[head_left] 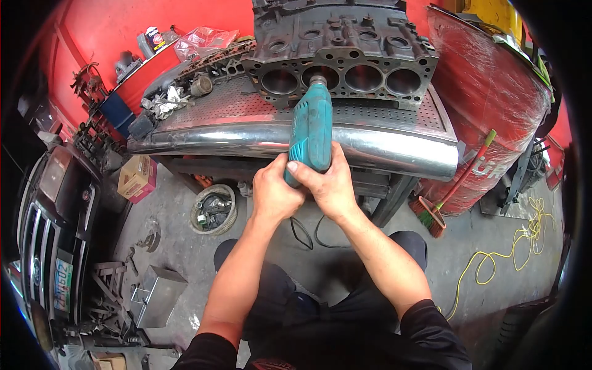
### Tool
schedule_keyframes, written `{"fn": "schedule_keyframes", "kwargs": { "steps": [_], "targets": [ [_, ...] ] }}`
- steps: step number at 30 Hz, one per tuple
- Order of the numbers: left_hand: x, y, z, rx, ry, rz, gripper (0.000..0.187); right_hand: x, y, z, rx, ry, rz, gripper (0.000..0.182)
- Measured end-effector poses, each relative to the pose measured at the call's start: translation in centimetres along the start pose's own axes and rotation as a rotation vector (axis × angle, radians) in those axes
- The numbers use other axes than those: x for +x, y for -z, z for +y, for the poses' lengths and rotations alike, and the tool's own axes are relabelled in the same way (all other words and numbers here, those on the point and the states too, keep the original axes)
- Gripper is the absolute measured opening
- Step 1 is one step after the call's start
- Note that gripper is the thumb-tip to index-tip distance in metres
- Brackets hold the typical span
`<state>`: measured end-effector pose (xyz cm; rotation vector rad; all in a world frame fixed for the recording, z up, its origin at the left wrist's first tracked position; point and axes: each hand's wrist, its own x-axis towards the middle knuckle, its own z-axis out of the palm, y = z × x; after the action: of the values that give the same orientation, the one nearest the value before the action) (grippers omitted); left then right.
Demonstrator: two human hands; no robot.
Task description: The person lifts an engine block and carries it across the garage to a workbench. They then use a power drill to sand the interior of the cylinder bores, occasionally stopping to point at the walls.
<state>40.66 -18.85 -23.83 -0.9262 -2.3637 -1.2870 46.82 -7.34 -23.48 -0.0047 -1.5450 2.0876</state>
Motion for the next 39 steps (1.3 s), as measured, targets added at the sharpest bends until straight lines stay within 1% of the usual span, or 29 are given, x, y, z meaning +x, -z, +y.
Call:
{"fn": "schedule_keyframes", "kwargs": {
  "steps": [4,8,11,13,14,15,16,17,18,19,20,21,22,23,24,25,26,27,29,30,32,33,35,36,38,39],
  "targets": [
    [1.3,-0.3,-0.3,0.04,-0.047,0.003,0.035,1.3,0.2,0.3,-0.065,0.081,0.042,0.072],
    [2.4,-0.7,-0.5,0.074,0.018,-0.044,0.033,2.4,0.5,0.2,-0.07,0.049,0.056,0.07],
    [1.6,-0.4,-0.6,0.032,-0.039,-0.019,0.032,1.6,0.3,0.3,-0.101,0.036,0.057,0.071],
    [0.1,0.2,-0.8,-0.004,-0.089,-0.004,0.031,-0.2,-0.2,0.3,-0.137,0.046,0.06,0.074],
    [-1.0,0.6,-1.2,-0.029,-0.111,-0.012,0.03,-1.7,-0.6,-0.4,-0.196,0.01,0.035,0.07],
    [-2.5,1.3,-1.3,-0.052,-0.106,-0.021,0.027,-3.1,-1.0,-0.1,-0.183,0.006,0.033,0.074],
    [-4.1,2.1,-1.6,-0.076,-0.114,-0.05,0.029,-4.6,-1.6,0.3,-0.168,0.005,0.028,0.077],
    [-7.1,3.7,-0.9,-0.083,-0.205,0.026,0.037,-7.1,-2.8,0.1,-0.2,-0.023,-0.005,0.082],
    [-9.2,4.6,-2.2,-0.01,-0.204,-0.003,0.045,-9.4,-3.5,0.3,-0.226,-0.058,-0.031,0.086],
    [-10.9,5.5,-2.4,-0.066,-0.209,-0.017,0.047,-11.2,-4.4,-0.2,-0.25,-0.117,-0.06,0.088],
    [-12.7,6.5,-1.9,-0.106,-0.145,-0.025,0.049,-12.9,-5.2,-0.6,-0.278,-0.178,-0.085,0.091],
    [-14.4,7.1,-2.2,-0.179,-0.094,-0.007,0.051,-14.3,-6.0,-0.3,-0.288,-0.105,-0.123,0.093],
    [-16.3,7.7,-3.0,-0.167,-0.097,0.012,0.048,-15.5,-6.7,0.4,-0.303,-0.036,-0.163,0.096],
    [-18.1,8.4,-4.0,-0.153,-0.094,0.033,0.046,-16.6,-7.5,1.6,-0.259,-0.051,-0.206,0.103],
    [-19.6,9.0,-4.7,-0.255,-0.022,0.043,0.046,-17.3,-8.3,1.8,-0.237,-0.071,-0.255,0.111],
    [-20.9,9.6,-5.4,-0.353,0.052,0.058,0.047,-17.4,-9.3,2.9,-0.292,0.012,-0.266,0.113],
    [-21.8,10.0,-6.1,-0.575,0.16,0.099,0.048,-17.6,-10.4,3.7,-0.342,0.091,-0.278,0.115],
    [-22.7,10.4,-6.8,-0.8,0.261,0.166,0.05,-17.7,-11.2,3.9,-0.364,0.067,-0.336,0.114],
    [-23.3,10.5,-8.8,-1.507,0.505,0.37,0.057,-16.1,-13.0,2.6,-0.405,0.031,-0.461,0.113],
    [-22.4,10.6,-9.8,-1.055,0.389,0.367,0.066,-15.2,-13.8,2.0,-0.435,0.06,-0.523,0.11],
    [-21.3,11.6,-12.0,-1.317,0.414,0.569,0.07,-13.4,-14.8,1.4,-0.491,0.104,-0.65,0.105],
    [-19.8,12.0,-11.4,-1.137,0.27,0.547,0.072,-12.7,-14.7,1.6,-0.616,0.328,-0.653,0.095],
    [-15.8,14.4,-9.0,-0.769,0.001,0.474,0.076,-10.5,-12.6,0.5,-0.712,0.399,-0.649,0.089],
    [-14.7,15.0,-9.3,-0.819,0.113,0.526,0.083,-8.9,-10.9,-0.3,-0.762,0.433,-0.645,0.086],
    [-13.5,16.5,-12.1,-1.015,0.143,0.506,0.087,-4.6,-6.5,-1.6,-1.043,0.515,-0.504,0.075],
    [-12.6,17.2,-13.0,-1.087,0.123,0.52,0.088,-2.1,-3.9,-1.1,-1.268,0.629,-0.362,0.068]
  ]
}}
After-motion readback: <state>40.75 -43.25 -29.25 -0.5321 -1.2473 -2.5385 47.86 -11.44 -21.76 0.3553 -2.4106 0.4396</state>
